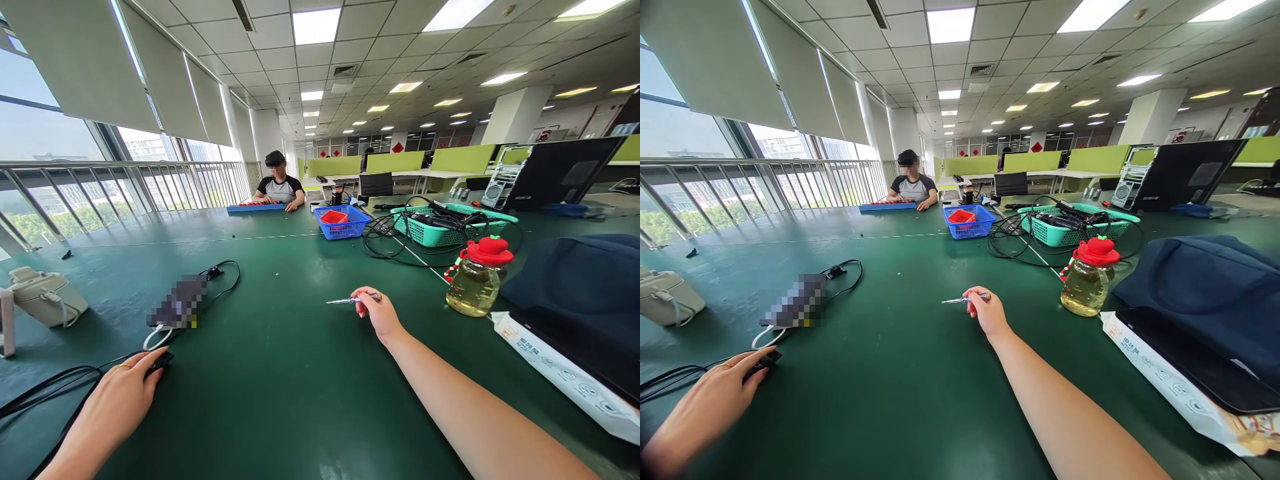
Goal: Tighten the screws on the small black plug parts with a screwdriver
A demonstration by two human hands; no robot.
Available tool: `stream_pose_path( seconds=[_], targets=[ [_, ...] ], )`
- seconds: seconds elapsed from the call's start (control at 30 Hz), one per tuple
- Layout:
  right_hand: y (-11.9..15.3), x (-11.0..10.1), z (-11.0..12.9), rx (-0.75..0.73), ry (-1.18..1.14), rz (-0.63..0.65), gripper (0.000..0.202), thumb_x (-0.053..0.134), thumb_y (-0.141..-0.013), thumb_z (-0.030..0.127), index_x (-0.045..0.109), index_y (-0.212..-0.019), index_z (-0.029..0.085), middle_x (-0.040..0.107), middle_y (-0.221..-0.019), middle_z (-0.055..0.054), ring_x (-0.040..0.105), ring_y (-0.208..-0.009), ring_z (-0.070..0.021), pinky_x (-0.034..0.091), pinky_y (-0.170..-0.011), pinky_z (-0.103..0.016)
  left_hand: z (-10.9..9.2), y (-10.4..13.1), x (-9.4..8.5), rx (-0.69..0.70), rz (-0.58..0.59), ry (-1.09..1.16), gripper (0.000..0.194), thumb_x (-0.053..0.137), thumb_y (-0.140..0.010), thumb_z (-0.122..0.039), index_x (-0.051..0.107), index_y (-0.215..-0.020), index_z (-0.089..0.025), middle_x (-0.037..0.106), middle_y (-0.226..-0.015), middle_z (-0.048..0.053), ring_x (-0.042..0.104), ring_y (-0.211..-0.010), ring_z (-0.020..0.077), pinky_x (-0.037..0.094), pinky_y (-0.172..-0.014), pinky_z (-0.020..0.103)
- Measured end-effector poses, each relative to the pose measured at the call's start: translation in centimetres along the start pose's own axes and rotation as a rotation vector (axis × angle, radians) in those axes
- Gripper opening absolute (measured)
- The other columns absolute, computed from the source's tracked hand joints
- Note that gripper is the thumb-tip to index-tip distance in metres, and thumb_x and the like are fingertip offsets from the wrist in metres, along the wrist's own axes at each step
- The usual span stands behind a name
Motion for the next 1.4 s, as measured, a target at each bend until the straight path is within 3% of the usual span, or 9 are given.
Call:
stream_pose_path(
  seconds=[0.27,0.43,0.53,0.7,0.8,0.9,1.07,1.23,1.4],
  targets=[
    [0.0,0.0,-0.1,0.009,0.009,0.000,0.020,0.060,-0.076,0.038,0.066,-0.071,0.019,0.054,-0.053,0.001,0.048,-0.051,-0.0131,0.039,-0.052,-0.027,-0.4,0.2,-1.0,-0.057,0.200,0.035,0.058,0.031,-0.089,-0.043,0.045,-0.140,-0.018,0.071,-0.120,0.010,0.067,-0.108,0.0285,0.050,-0.090,0.038],
    [0.0,0.1,0.0,0.008,0.005,0.013,0.023,0.061,-0.077,0.041,0.065,-0.071,0.019,0.054,-0.053,0.002,0.047,-0.051,-0.0131,0.039,-0.052,-0.027,-1.3,-0.3,-2.3,-0.010,0.252,-0.033,0.050,0.033,-0.089,-0.035,0.058,-0.128,-0.017,0.075,-0.105,0.013,0.071,-0.096,0.0323,0.051,-0.086,0.043],
    [0.2,0.4,0.4,-0.026,0.044,0.032,0.028,0.060,-0.080,0.046,0.064,-0.075,0.019,0.055,-0.057,0.001,0.047,-0.052,-0.0131,0.039,-0.054,-0.028,-6.2,-0.6,-4.7,0.156,0.165,0.020,0.049,0.039,-0.088,-0.036,0.059,-0.129,-0.017,0.074,-0.108,0.015,0.069,-0.099,0.0345,0.050,-0.086,0.044],
    [1.4,1.3,2.1,-0.155,0.263,0.055,0.030,0.059,-0.082,0.051,0.061,-0.075,0.021,0.050,-0.059,0.002,0.046,-0.054,-0.0139,0.035,-0.053,-0.028,-19.7,-2.3,-7.5,0.430,0.101,0.261,0.054,0.048,-0.089,-0.027,0.043,-0.143,-0.031,0.070,-0.111,0.006,0.065,-0.104,0.0265,0.048,-0.091,0.037],
    [2.5,1.8,4.0,-0.326,0.500,0.034,0.033,0.055,-0.087,0.050,0.057,-0.067,0.023,0.050,-0.058,0.001,0.045,-0.057,-0.0156,0.035,-0.056,-0.029,-26.2,-4.7,-6.0,0.558,0.092,0.392,0.064,0.051,-0.088,-0.018,0.033,-0.148,-0.029,0.069,-0.110,0.008,0.063,-0.107,0.0250,0.045,-0.093,0.035],
    [3.6,2.1,5.6,-0.503,0.631,-0.002,0.036,0.046,-0.091,0.046,0.056,-0.064,0.024,0.055,-0.059,-0.002,0.052,-0.066,-0.0194,0.040,-0.065,-0.031,-29.8,-6.6,-2.7,0.628,0.139,0.486,0.074,0.057,-0.085,-0.017,0.025,-0.152,-0.027,0.068,-0.111,0.011,0.061,-0.110,0.0260,0.043,-0.097,0.037],
    [4.3,3.0,6.0,-0.601,0.635,0.062,0.028,0.040,-0.093,0.031,0.056,-0.071,0.024,0.062,-0.067,-0.003,0.054,-0.070,-0.0193,0.044,-0.069,-0.032,-31.2,-7.0,1.2,0.675,0.191,0.642,0.073,0.058,-0.086,-0.020,0.026,-0.151,-0.028,0.067,-0.120,0.007,0.058,-0.115,0.0237,0.040,-0.104,0.039],
    [4.9,4.5,5.9,-0.702,0.709,0.156,0.022,0.041,-0.089,0.022,0.055,-0.071,0.025,0.064,-0.067,-0.001,0.054,-0.069,-0.0186,0.044,-0.073,-0.033,-30.6,-7.2,1.8,0.588,0.246,0.825,0.071,0.068,-0.078,-0.022,0.040,-0.143,-0.024,0.071,-0.118,0.005,0.059,-0.115,0.0233,0.042,-0.105,0.038],
    [5.4,5.5,6.0,-0.842,0.847,0.254,0.016,0.046,-0.083,0.018,0.056,-0.073,0.024,0.065,-0.066,0.000,0.052,-0.059,-0.0158,0.041,-0.078,-0.036,-30.5,-7.5,1.6,0.561,0.229,0.813,0.038,0.071,-0.074,-0.024,0.066,-0.112,-0.021,0.071,-0.114,0.006,0.061,-0.111,0.0251,0.047,-0.098,0.036]
  ],
)
Point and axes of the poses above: each hand's wrist, its own y-axis away from the middle knuckle, its own x-axis out of the palm, z = x × y, the point moved 5 cm from there along -y, towards the middle knuckle
